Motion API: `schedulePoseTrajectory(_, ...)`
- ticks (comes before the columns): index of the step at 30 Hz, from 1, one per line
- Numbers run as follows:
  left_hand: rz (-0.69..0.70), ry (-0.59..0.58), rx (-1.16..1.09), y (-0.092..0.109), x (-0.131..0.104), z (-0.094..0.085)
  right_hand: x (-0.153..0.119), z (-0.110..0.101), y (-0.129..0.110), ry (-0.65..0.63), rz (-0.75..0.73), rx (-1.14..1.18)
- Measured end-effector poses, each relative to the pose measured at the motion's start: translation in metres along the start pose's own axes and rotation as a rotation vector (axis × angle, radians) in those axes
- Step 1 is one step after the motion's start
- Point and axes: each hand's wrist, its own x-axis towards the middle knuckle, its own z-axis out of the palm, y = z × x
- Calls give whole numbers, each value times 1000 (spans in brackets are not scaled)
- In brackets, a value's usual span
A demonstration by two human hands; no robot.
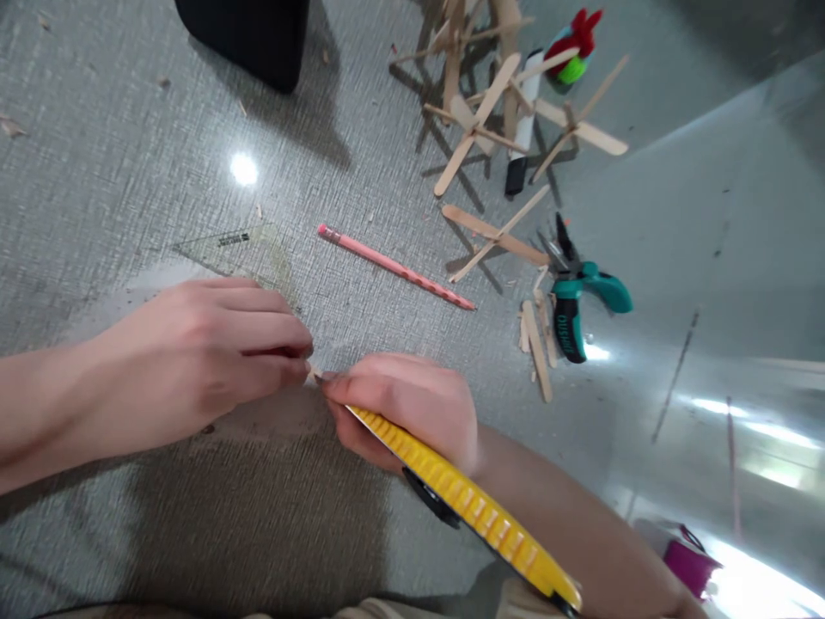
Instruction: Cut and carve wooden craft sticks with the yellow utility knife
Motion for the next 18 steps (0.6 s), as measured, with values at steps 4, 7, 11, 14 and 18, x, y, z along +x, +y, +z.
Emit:
schedulePoseTrajectory(4, 2, 24, -27, 0, 1, 1, 1, -2, 2, -10, -91, -15)
schedulePoseTrajectory(7, -7, -8, -27, 1, 3, -2, 2, -3, 0, -35, -97, -53)
schedulePoseTrajectory(11, -15, -73, -12, 3, 4, -6, 4, -5, -5, -97, -50, -19)
schedulePoseTrajectory(14, -25, -54, -16, 4, 2, -5, 4, -5, -6, -95, -47, 0)
schedulePoseTrajectory(18, -34, -36, -26, 3, 0, -2, 1, -3, -2, -34, -44, -2)
